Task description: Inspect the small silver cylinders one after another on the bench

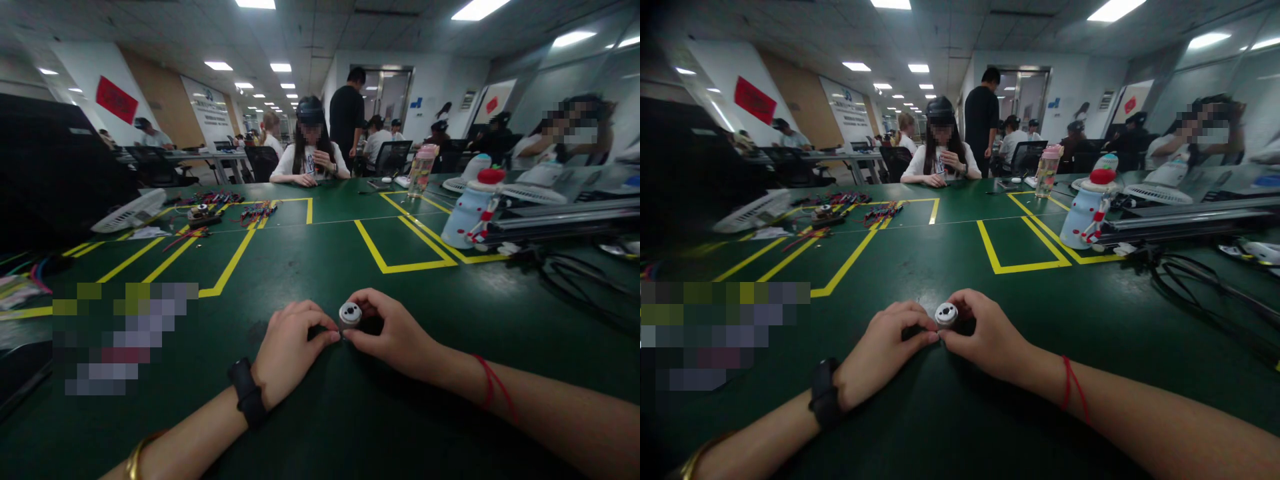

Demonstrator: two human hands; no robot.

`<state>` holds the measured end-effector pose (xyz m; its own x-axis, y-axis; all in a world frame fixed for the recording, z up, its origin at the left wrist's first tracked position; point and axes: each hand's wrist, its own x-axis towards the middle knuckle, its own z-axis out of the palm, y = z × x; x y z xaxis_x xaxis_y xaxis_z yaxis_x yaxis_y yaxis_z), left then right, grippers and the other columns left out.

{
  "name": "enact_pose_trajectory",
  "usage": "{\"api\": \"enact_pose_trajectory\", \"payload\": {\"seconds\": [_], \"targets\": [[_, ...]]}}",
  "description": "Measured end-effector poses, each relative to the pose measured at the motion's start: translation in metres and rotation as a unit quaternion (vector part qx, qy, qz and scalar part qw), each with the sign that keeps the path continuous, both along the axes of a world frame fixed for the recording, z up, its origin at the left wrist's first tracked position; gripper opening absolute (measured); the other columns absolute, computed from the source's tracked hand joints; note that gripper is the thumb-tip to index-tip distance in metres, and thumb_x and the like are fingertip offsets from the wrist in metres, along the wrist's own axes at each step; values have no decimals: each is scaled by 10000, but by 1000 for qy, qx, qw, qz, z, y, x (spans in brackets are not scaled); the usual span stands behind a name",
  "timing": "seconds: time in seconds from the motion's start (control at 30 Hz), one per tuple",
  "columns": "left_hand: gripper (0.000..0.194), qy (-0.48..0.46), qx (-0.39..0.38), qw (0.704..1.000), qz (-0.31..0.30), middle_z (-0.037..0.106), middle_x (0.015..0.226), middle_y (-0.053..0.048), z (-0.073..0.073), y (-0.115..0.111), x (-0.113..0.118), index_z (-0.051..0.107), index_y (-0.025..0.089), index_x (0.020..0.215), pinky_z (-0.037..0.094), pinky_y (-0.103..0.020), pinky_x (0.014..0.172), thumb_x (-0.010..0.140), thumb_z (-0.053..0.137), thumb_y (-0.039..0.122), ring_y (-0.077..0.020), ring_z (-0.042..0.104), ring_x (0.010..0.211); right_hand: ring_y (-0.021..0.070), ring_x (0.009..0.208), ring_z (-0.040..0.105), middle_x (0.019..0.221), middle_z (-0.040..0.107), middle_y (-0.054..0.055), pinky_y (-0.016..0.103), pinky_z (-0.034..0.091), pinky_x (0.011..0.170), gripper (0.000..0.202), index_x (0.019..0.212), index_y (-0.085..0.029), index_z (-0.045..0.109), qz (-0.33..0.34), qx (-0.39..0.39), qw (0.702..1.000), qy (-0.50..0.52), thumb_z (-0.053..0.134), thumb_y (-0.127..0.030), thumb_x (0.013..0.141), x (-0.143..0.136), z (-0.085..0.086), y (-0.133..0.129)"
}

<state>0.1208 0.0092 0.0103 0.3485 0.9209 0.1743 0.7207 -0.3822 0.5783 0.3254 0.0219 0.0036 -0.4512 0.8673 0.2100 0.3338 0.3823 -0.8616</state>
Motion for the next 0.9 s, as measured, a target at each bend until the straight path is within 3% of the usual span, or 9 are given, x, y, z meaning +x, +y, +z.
{"api": "enact_pose_trajectory", "payload": {"seconds": [0.23,0.33,0.43,0.57,0.67,0.73,0.8,0.9], "targets": [[185,-28,-11,999,12,685,985,-24,11,2,-4,695,251,1001,492,-333,805,848,623,324,-194,631,900,119,914,586,1033,609,46,275,486,822,384,1099,-170,508,7,21,999,-28,655,-274,760,0,1,-1],[253,-50,-24,997,50,685,1012,-28,20,0,-31,675,246,1017,496,-320,786,909,508,403,-194,638,895,133,936,600,1075,607,65,293,501,845,415,1127,-173,496,-37,12,999,-31,648,-346,781,21,8,4],[312,-64,-59,989,120,697,976,-13,20,-4,-77,664,252,1018,488,-314,773,897,493,483,-214,642,902,171,950,610,1129,598,111,327,506,845,533,1203,-177,469,-156,28,984,-75,653,-430,772,74,17,9],[380,-62,-97,970,213,696,867,-2,4,-9,-126,664,238,1027,480,-307,740,861,509,543,-220,643,843,193,891,622,1151,591,156,327,498,744,594,1250,-207,490,-359,50,907,-215,630,-514,762,184,17,9],[393,-61,-94,969,220,679,849,3,-5,-9,-133,658,240,1019,465,-307,735,859,499,562,-219,635,837,201,757,628,1055,613,178,340,466,608,665,1236,-201,514,-465,50,830,-305,620,-608,720,266,3,4],[393,-64,-97,969,218,671,849,7,-6,-9,-129,654,244,1013,457,-307,741,855,502,570,-216,630,839,211,695,621,1007,618,181,363,453,565,687,1236,-209,516,-487,54,807,-329,603,-646,713,300,-7,1],[394,-64,-101,968,221,672,853,6,-5,-9,-126,653,245,1010,452,-310,745,851,506,575,-218,627,847,269,772,626,1043,605,188,422,468,612,733,1275,-232,487,-499,89,788,-350,605,-669,698,308,-11,-1],[402,-64,-101,966,227,680,862,-2,-2,-10,-124,653,240,1012,451,-316,749,852,502,576,-225,627,859,390,1145,493,1235,514,217,557,404,871,834,1370,-236,403,-507,243,737,-375,622,-664,688,265,-2,-1]]}}
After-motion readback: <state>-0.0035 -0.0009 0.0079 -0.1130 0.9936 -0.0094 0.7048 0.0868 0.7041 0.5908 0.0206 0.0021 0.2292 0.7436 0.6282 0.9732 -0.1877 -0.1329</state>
